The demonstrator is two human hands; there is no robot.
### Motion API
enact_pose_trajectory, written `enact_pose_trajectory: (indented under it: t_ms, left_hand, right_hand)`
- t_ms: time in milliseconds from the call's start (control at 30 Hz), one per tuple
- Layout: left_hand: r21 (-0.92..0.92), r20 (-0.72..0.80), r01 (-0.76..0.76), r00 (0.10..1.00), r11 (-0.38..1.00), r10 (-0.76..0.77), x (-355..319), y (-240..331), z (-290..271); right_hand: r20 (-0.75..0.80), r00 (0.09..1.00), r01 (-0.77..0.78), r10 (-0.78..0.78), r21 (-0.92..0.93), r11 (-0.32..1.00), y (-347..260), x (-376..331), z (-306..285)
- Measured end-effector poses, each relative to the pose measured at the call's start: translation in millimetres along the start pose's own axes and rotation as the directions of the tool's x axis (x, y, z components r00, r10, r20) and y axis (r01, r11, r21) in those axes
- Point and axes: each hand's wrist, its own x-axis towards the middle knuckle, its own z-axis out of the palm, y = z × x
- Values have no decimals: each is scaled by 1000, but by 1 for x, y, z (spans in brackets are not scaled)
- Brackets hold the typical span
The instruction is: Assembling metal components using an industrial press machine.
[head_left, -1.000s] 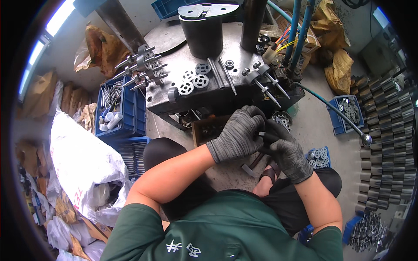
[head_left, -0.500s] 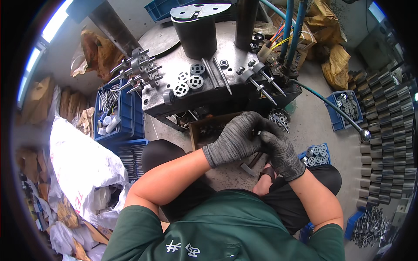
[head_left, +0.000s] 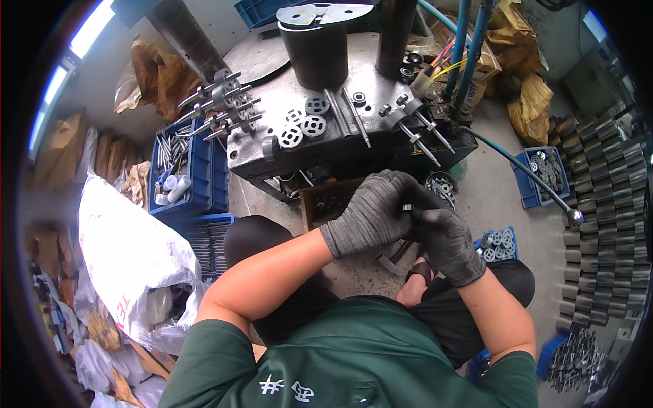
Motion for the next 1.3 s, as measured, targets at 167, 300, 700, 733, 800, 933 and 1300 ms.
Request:
enact_pose_trajectory:
  t_ms: [167, 300, 700, 733, 800, 933, 1300]
  left_hand:
    - [44, -92, -59, 994, 997, 63, 5, -1, -7]
    - [2, -104, -7, 995, 1000, 7, -1, -12, 0]
    - [100, -85, -36, 995, 994, 45, 2, -13, -4]
    - [88, -96, -27, 995, 996, 36, 2, -14, -3]
    - [75, -104, -22, 994, 997, 30, 1, -14, 0]
    - [-53, -40, 29, 999, 998, -31, 4, 2, 3]
    - [122, 17, 27, 999, 992, -29, -1, -18, 11]
  right_hand:
    - [-139, 948, 222, -288, -363, 905, -12, -13, -17]
    - [-204, 947, 192, -247, -255, 948, -9, -4, -12]
    - [-136, 981, 114, -135, -152, 982, -15, -6, -14]
    - [-140, 969, 180, -203, -162, 970, -18, -5, -16]
    - [-147, 951, 247, -273, -172, 954, -18, -5, -19]
    - [-210, 977, 30, -48, -86, 996, -2, 1, -13]
    - [-190, 971, 102, -144, -217, 971, -3, -5, -21]
